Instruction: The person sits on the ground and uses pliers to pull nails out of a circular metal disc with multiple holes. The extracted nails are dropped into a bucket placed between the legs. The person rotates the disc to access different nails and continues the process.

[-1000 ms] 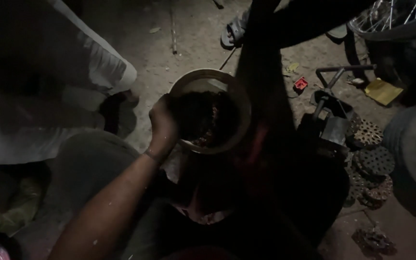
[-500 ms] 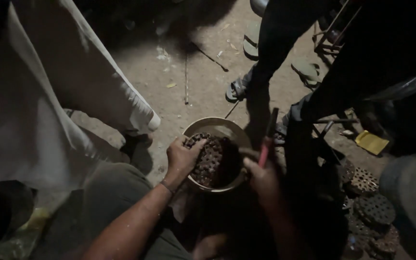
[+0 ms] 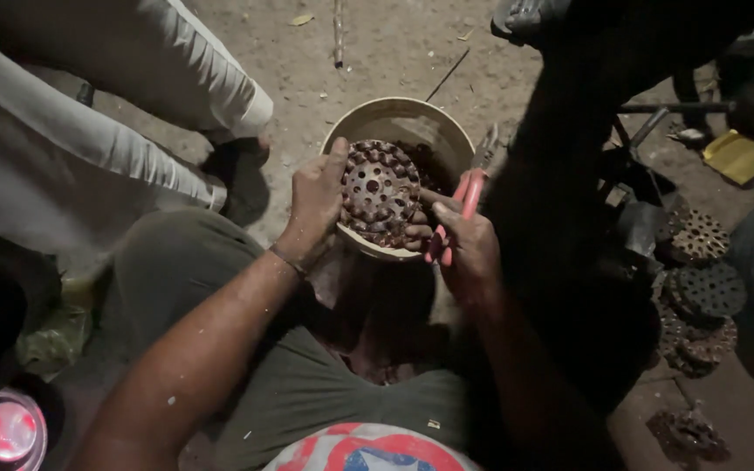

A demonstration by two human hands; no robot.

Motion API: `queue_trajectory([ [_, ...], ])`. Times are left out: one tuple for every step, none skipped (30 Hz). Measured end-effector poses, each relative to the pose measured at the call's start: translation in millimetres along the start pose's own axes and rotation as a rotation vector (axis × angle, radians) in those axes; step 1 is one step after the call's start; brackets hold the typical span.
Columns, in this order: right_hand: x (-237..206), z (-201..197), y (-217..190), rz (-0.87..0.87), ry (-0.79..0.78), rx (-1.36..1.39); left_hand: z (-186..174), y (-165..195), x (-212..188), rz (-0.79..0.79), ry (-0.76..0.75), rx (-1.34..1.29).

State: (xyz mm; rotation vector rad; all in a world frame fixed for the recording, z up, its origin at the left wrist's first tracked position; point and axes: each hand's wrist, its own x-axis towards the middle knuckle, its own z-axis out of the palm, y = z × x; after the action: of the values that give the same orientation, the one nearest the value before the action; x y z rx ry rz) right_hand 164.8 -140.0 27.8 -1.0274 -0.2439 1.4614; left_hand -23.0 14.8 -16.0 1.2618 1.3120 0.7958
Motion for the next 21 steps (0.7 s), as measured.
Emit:
queue_trajectory([
  [1.7, 5.4, -3.0, 0.01, 0.017, 0.039, -0.5, 1.4, 0.7, -0.029, -0.011, -0.039],
  [2.9, 9.3, -4.7, 0.022, 0.035, 0.079, -1.1, 2.5, 1.5, -0.009, -0.017, -0.033],
  [2.9, 10.8, -5.4, 0.014, 0.027, 0.062, -0.7, 2.7, 2.4, 0.01, -0.026, -0.026],
  [3.1, 11.2, -4.5, 0.007, 0.021, 0.045, -1.0, 2.2, 3.4, 0.028, -0.037, -0.019],
  [2.5, 10.0, -2.7, 0.001, 0.018, 0.028, -0.3, 0.5, 4.2, 0.024, -0.026, 0.019],
  [2.5, 6.5, -0.5, -0.032, 0.044, -0.027, 2.2, -2.6, 5.6, 0.02, -0.016, 0.057],
  [3.1, 4.4, 2.1, -0.063, 0.07, -0.083, 3.5, -5.2, 7.1, 0.016, -0.005, 0.094],
  [3.6, 1.4, 5.0, -0.094, 0.097, -0.139, 4.9, -8.9, 8.4, 0.026, -0.014, 0.084],
  [4.9, -0.4, 6.1, -0.088, 0.081, -0.131, 5.0, -11.5, 10.2, 0.036, -0.021, 0.073],
  [6.1, -1.5, 6.8, -0.083, 0.063, -0.122, 4.8, -13.9, 11.6, 0.048, -0.025, 0.062],
  [6.9, -1.3, 7.0, -0.078, 0.043, -0.113, 4.6, -15.9, 12.2, 0.047, -0.024, 0.06],
  [7.8, 0.0, 6.2, -0.052, 0.049, -0.07, 4.1, -17.2, 12.8, 0.046, -0.022, 0.057],
  [7.4, 2.1, 5.1, -0.024, 0.056, -0.029, 3.7, -18.1, 12.8, 0.044, -0.02, 0.054],
  [6.4, 4.8, 3.6, 0.003, 0.063, 0.012, 3.1, -18.4, 12.7, 0.046, -0.02, 0.044],
  [5.0, 7.2, 1.7, 0.017, 0.052, 0.03, 2.4, -18.5, 12.5, 0.047, -0.02, 0.034],
  [3.0, 9.0, 0.1, 0.031, 0.042, 0.047, 2.0, -18.6, 11.9, 0.047, -0.021, 0.024],
  [1.8, 10.4, -0.8, 0.045, 0.033, 0.064, 1.8, -18.6, 11.7, 0.053, -0.014, 0.046],
  [1.2, 11.1, -0.9, 0.027, -0.003, 0.084, 1.7, -18.7, 11.6, 0.06, -0.008, 0.067],
  [0.6, 10.7, -0.3, 0.009, -0.04, 0.104, 1.6, -18.9, 11.5, 0.068, -0.002, 0.088],
  [0.7, 9.4, 1.1, -0.01, -0.076, 0.124, 1.7, -19.4, 11.5, 0.046, -0.023, 0.029],
  [1.4, 7.5, 3.2, -0.008, -0.047, 0.113, 1.6, -19.9, 11.6, 0.024, -0.043, -0.031],
])
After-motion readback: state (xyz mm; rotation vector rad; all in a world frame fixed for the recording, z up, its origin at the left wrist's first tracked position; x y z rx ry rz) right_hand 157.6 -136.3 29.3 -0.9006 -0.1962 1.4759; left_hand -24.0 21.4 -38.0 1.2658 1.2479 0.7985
